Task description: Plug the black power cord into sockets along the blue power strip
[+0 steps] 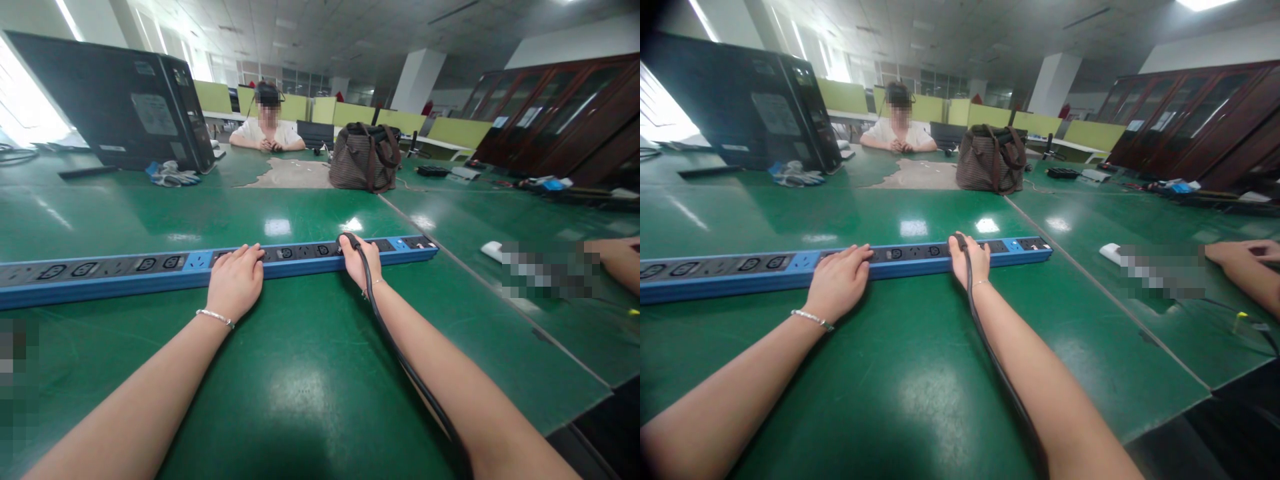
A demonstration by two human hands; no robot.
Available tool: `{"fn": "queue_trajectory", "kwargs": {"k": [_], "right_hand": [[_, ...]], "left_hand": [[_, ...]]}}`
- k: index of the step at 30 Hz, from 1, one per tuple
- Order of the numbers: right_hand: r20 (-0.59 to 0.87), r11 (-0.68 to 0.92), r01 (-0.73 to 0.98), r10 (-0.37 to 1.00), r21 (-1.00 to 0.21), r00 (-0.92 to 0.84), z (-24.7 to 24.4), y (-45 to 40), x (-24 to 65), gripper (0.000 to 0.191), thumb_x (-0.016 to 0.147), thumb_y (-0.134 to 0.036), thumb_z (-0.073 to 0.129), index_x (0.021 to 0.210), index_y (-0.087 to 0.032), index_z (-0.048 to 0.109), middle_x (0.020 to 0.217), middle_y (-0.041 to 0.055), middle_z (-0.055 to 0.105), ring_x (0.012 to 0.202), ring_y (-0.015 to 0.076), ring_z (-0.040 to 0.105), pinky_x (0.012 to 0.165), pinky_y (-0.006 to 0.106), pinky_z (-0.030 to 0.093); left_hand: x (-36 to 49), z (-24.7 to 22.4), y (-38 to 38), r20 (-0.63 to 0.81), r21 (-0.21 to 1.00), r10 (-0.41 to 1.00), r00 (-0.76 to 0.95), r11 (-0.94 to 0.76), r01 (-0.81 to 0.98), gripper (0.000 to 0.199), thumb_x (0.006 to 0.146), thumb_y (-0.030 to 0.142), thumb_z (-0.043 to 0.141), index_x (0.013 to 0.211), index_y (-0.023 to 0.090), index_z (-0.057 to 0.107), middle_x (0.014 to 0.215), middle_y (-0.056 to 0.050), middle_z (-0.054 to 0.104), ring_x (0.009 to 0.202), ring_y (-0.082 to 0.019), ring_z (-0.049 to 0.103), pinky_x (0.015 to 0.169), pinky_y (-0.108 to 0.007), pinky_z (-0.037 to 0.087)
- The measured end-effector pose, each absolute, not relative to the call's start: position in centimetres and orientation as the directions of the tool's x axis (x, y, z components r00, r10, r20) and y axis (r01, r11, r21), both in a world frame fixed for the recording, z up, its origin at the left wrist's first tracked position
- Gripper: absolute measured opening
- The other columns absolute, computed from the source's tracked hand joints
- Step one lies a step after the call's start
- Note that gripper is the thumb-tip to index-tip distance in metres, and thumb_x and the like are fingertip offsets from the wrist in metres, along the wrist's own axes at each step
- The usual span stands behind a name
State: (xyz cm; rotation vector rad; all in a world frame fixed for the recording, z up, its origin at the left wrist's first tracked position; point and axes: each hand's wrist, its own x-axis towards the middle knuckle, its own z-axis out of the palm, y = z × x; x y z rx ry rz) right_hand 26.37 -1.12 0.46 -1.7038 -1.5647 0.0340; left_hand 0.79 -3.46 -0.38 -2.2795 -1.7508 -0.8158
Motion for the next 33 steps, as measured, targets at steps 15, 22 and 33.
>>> {"fn": "queue_trajectory", "kwargs": {"k": [15, 22, 33], "right_hand": [[0.541, 0.099, 0.914, 0.829, -0.393, 0.143, -0.5, -2.1, 25.9, 0.041, 0.091, -0.040, 0.044, 0.122, -0.020, 0.061, 0.128, 0.0090, 0.061, 0.126, 0.0281, 0.048, 0.108, 0.048, 0.029], [0.489, 0.078, 0.908, 0.860, -0.411, 0.147, 0.1, -2.0, 26.0, 0.038, 0.090, -0.041, 0.045, 0.118, -0.022, 0.064, 0.129, 0.0064, 0.060, 0.126, 0.0306, 0.048, 0.106, 0.052, 0.031], [0.589, 0.121, 0.901, 0.791, -0.416, 0.166, -1.1, -1.4, 25.9, 0.039, 0.091, -0.039, 0.042, 0.113, -0.018, 0.066, 0.116, 0.0105, 0.067, 0.119, 0.0246, 0.056, 0.106, 0.042, 0.030]], "left_hand": [[0.7, -0.4, -3.4, 0.490, 0.198, 0.853, 0.182, -0.312, 0.929, 0.040, 0.091, 0.027, 0.032, 0.116, 0.017, 0.062, 0.130, -0.008, 0.059, 0.125, -0.024, 0.051, 0.106, -0.043, 0.034], [0.7, -0.3, -3.5, 0.486, 0.202, 0.854, 0.186, -0.317, 0.927, 0.040, 0.091, 0.027, 0.032, 0.116, 0.017, 0.061, 0.130, -0.009, 0.059, 0.125, -0.024, 0.050, 0.106, -0.044, 0.035], [0.7, -0.3, -3.4, 0.483, 0.206, 0.856, 0.183, -0.314, 0.927, 0.039, 0.091, 0.027, 0.033, 0.117, 0.017, 0.061, 0.130, -0.008, 0.059, 0.125, -0.024, 0.051, 0.106, -0.044, 0.035]]}}
